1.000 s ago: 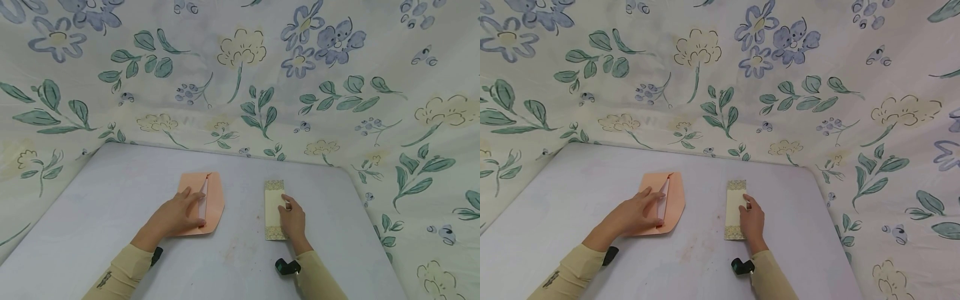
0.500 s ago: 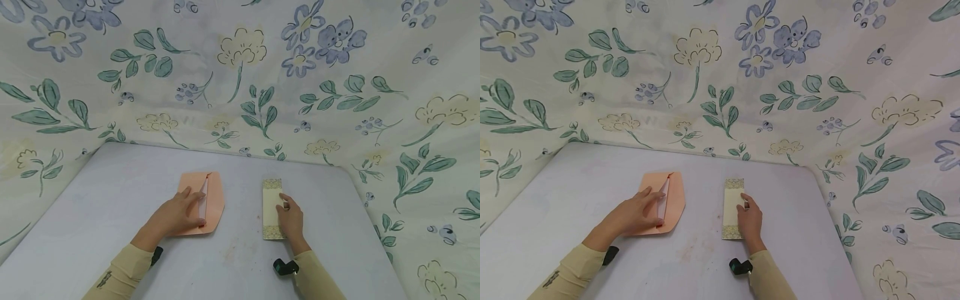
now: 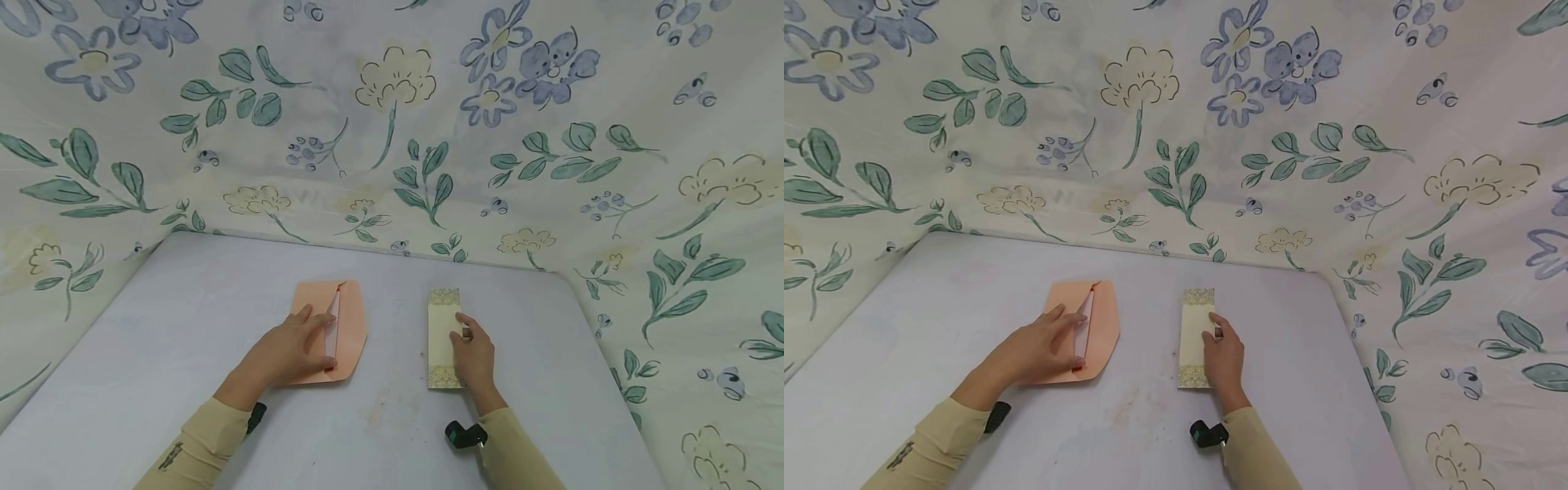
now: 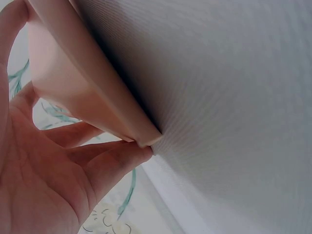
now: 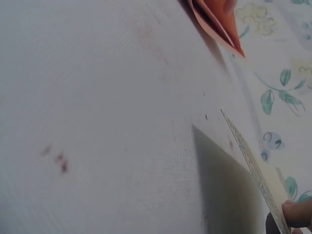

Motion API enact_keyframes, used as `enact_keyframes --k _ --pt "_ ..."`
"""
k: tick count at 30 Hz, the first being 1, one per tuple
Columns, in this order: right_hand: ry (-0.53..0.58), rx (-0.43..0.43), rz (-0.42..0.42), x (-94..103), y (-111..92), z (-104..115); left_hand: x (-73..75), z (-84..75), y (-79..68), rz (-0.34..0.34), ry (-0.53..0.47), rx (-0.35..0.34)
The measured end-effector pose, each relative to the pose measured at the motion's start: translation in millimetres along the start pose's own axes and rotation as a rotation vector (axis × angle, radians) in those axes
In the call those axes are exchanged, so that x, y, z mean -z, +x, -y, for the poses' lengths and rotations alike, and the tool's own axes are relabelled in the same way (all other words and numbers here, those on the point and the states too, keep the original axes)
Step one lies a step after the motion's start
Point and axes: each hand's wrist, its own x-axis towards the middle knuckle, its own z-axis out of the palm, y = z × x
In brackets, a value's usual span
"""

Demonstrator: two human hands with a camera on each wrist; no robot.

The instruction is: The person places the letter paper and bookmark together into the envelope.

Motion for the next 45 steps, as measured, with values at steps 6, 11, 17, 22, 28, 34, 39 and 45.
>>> enact_keyframes --k 6,11,17,22,28,34,39,45 --pt "0.013 -0.002 0.006 -1.2 -0.6 2.2 -0.4 0.2 0.2 -0.002 -0.002 0.001" --pt "0.035 0.002 0.013 -2.7 -1.8 4.5 0.1 -0.6 0.3 0.005 -0.002 0.006" --pt "0.059 0.014 0.015 -3.8 -2.9 7.4 1.2 -2.0 -0.3 0.008 -0.001 0.016" --pt "0.067 0.016 0.021 -5.4 -2.2 8.1 2.4 -3.3 -0.6 0.008 -0.003 0.018" --pt "0.081 0.029 0.03 -7.8 -1.5 8.5 2.2 -3.3 -0.9 0.011 0.001 0.017" --pt "0.107 0.032 0.038 -10.3 -2.0 10.3 2.5 -4.0 -0.8 0.015 0.005 0.02" --pt "0.124 0.026 0.049 -12.5 -2.4 11.3 2.4 -4.3 -0.7 0.019 0.005 0.024" --pt "0.115 0.013 0.053 -16.8 -1.8 12.1 2.3 -4.1 -0.5 0.021 0.006 0.024"
